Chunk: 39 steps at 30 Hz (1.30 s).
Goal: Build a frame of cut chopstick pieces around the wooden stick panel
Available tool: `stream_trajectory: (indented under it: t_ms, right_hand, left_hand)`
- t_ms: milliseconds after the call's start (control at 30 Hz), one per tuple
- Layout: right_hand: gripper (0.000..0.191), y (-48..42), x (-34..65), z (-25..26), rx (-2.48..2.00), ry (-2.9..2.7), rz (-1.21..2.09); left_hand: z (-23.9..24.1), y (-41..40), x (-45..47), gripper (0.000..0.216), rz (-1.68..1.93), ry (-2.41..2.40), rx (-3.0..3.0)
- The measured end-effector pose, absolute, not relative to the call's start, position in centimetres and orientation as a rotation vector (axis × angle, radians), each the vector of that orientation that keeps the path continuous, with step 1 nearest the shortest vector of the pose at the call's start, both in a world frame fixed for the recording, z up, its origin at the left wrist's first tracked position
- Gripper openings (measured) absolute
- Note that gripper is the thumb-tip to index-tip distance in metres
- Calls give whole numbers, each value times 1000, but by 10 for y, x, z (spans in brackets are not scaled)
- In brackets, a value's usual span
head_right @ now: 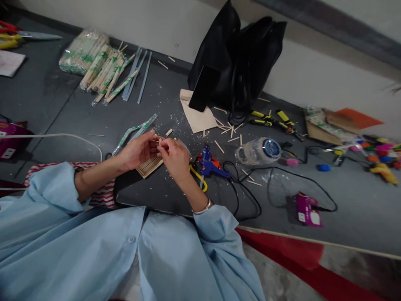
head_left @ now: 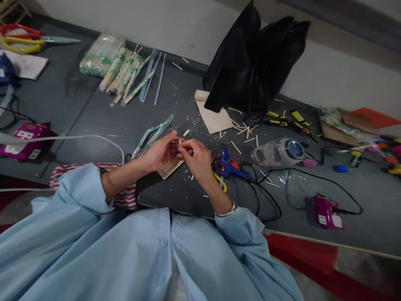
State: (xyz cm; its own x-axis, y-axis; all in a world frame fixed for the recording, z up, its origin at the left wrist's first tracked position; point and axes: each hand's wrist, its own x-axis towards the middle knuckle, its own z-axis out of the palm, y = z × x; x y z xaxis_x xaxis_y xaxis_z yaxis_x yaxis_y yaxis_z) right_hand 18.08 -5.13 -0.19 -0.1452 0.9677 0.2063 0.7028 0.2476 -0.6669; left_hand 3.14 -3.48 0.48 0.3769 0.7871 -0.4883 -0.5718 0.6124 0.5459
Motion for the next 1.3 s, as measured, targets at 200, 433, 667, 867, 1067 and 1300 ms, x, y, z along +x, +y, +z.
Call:
stream_trajectory:
  t_ms: [200,433,667,867,1067,1300]
  right_hand:
    - [5,-51,181,-3,-1498,-1982,536]
    - [8,-49,191,7,-1460,-2012,467]
    - [40,-42,201,0,-1418,-2143,455]
    - [36,-42,202,-4,-1398,-2150,512]
    - [31,-44,200,-2,-1397,-2113,568]
    - [27,-43,199,-2,-1392,-2100,595]
  left_hand:
    - [2,-35,31,37,883,800,343]
    - [0,-34,29,35,865,770,343]
    - [3,-35,29,37,818,787,345]
    - [4,-34,29,38,796,804,362]
    - [5,-34,29,37,798,809,325]
    - [4,-35,29,35,798,804,325]
